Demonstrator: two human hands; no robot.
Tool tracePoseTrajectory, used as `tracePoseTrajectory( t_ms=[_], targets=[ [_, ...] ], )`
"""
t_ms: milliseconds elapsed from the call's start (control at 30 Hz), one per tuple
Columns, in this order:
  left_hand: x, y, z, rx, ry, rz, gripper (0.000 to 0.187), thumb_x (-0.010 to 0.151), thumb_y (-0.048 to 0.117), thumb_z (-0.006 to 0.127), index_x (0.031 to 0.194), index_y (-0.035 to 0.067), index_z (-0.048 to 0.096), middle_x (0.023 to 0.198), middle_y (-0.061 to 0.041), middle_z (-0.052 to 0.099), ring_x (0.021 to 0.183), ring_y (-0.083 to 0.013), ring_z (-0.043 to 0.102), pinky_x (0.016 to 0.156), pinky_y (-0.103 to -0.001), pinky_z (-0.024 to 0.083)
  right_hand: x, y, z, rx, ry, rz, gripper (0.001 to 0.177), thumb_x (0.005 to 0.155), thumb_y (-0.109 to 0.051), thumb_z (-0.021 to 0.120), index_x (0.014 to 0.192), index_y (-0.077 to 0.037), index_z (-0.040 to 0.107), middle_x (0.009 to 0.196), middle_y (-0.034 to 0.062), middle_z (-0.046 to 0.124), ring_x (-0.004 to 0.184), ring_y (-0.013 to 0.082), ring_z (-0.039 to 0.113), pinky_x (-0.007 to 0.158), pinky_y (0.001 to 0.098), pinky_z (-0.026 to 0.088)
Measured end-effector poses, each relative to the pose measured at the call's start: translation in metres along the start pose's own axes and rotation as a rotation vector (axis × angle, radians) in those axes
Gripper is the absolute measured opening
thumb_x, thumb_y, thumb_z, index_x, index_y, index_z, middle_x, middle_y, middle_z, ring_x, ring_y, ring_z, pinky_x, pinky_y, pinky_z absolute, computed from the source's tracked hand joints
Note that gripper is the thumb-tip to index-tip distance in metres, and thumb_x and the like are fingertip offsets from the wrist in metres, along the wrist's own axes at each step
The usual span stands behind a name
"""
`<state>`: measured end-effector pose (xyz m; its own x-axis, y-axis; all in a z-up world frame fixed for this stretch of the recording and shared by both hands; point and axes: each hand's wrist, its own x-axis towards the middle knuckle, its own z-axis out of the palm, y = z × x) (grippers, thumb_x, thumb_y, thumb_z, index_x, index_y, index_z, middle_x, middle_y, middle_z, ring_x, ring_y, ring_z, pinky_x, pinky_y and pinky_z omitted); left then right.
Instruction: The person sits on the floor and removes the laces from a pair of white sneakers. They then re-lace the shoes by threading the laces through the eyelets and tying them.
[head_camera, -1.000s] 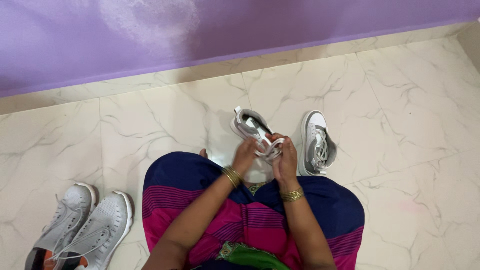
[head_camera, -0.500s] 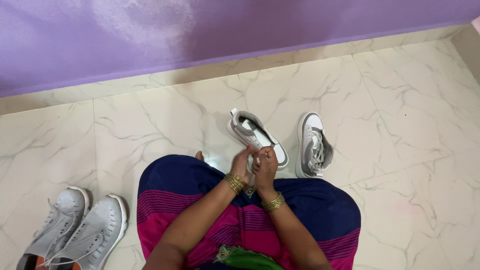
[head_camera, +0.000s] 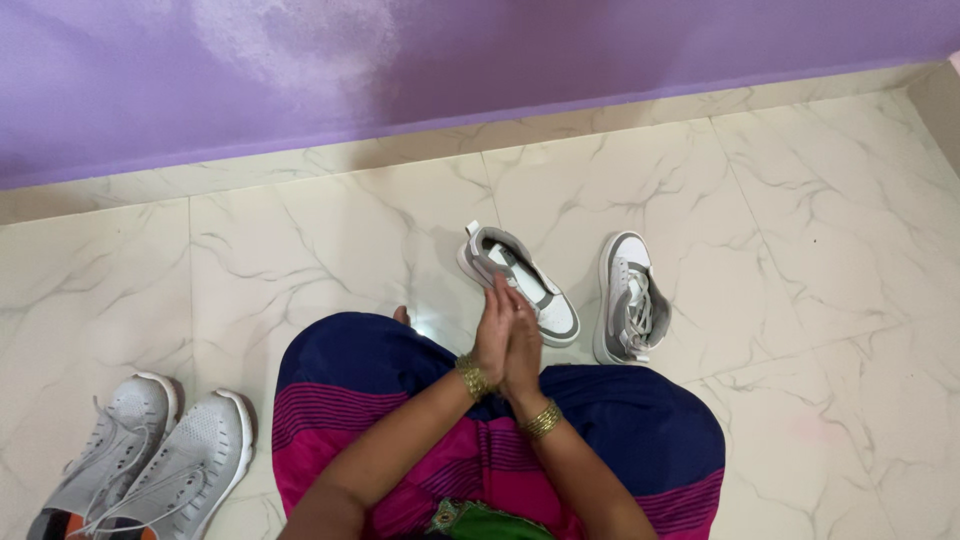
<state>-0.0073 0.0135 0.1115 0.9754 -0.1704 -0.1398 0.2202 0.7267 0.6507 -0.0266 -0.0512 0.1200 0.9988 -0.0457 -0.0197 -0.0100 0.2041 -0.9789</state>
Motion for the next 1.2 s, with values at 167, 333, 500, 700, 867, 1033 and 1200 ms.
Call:
tracePoseTrajectory(
  t_ms=[167,333,500,700,867,1033,1200],
  targets=[
    [0.000,0.022,0.018,0.377,-0.193,-0.095,0.061,0.107,0.049,0.028,0.152,0.009,0.038,0.155,-0.006,0.043,0.140,-0.0118,0.038,0.117,-0.029,0.032,0.045,0.019,-0.051,-0.121,0.258,0.065,0.035,0.109,-0.032,0.048,0.113,-0.003,0.068,0.100,0.0095,0.073,0.081,0.0190,0.068,0.068,0.0297,0.057],
    [0.066,0.084,0.009,1.341,0.191,0.175,0.031,0.098,0.022,0.049,0.106,0.008,0.076,0.104,-0.011,0.079,0.090,-0.0286,0.076,0.082,-0.039,0.059,0.067,0.026,-0.095,-0.067,0.259,0.132,0.025,0.116,-0.021,0.052,0.126,0.000,0.059,0.085,0.0189,0.054,0.063,0.0284,0.042,0.055,0.0385,0.032],
    [0.124,0.073,-0.020,1.873,0.181,-0.217,0.031,0.082,0.025,0.075,0.106,0.005,0.073,0.108,-0.017,0.072,0.101,-0.0316,0.070,0.084,-0.042,0.057,0.074,0.036,-0.107,-1.063,0.002,0.040,0.068,0.085,-0.030,0.079,0.135,0.000,0.044,0.102,0.0300,0.072,0.093,0.0440,0.071,0.078,0.0461,0.056],
    [0.177,0.037,-0.052,1.886,0.028,-0.481,0.021,0.079,0.022,0.077,0.091,0.006,0.083,0.088,-0.013,0.077,0.091,-0.0245,0.077,0.086,-0.037,0.059,0.087,0.052,-0.103,-1.231,-0.134,0.306,0.119,0.072,-0.042,0.089,0.157,-0.002,0.015,0.106,0.0304,0.071,0.099,0.0430,0.072,0.083,0.0451,0.058],
    [0.178,0.041,-0.073,1.638,0.094,-0.438,0.036,0.089,0.038,0.072,0.095,0.003,0.080,0.084,-0.010,0.081,0.083,-0.0190,0.076,0.084,-0.034,0.059,0.092,0.053,-0.092,-1.250,-0.100,0.332,0.117,0.075,-0.046,0.084,0.161,-0.008,0.015,0.107,0.0262,0.072,0.098,0.0406,0.072,0.080,0.0460,0.059],
    [0.160,0.027,-0.096,1.231,0.061,-0.280,0.029,0.087,0.025,0.073,0.107,0.004,0.067,0.089,-0.006,0.073,0.064,-0.0173,0.077,0.063,-0.032,0.058,0.099,0.056,-0.094,-1.288,-0.111,0.342,0.110,0.078,-0.050,0.080,0.162,-0.011,0.021,0.102,0.0251,0.074,0.097,0.0398,0.073,0.080,0.0466,0.059],
    [0.164,0.014,-0.112,0.945,-0.272,-0.174,0.026,0.093,0.022,0.069,0.108,0.003,0.062,0.087,-0.006,0.070,0.055,-0.0111,0.063,0.048,-0.028,0.050,0.101,0.063,-0.099,-1.268,-0.075,0.207,0.110,0.073,-0.052,0.086,0.156,-0.007,0.030,0.105,0.0269,0.072,0.098,0.0422,0.071,0.081,0.0477,0.058]
  ],
)
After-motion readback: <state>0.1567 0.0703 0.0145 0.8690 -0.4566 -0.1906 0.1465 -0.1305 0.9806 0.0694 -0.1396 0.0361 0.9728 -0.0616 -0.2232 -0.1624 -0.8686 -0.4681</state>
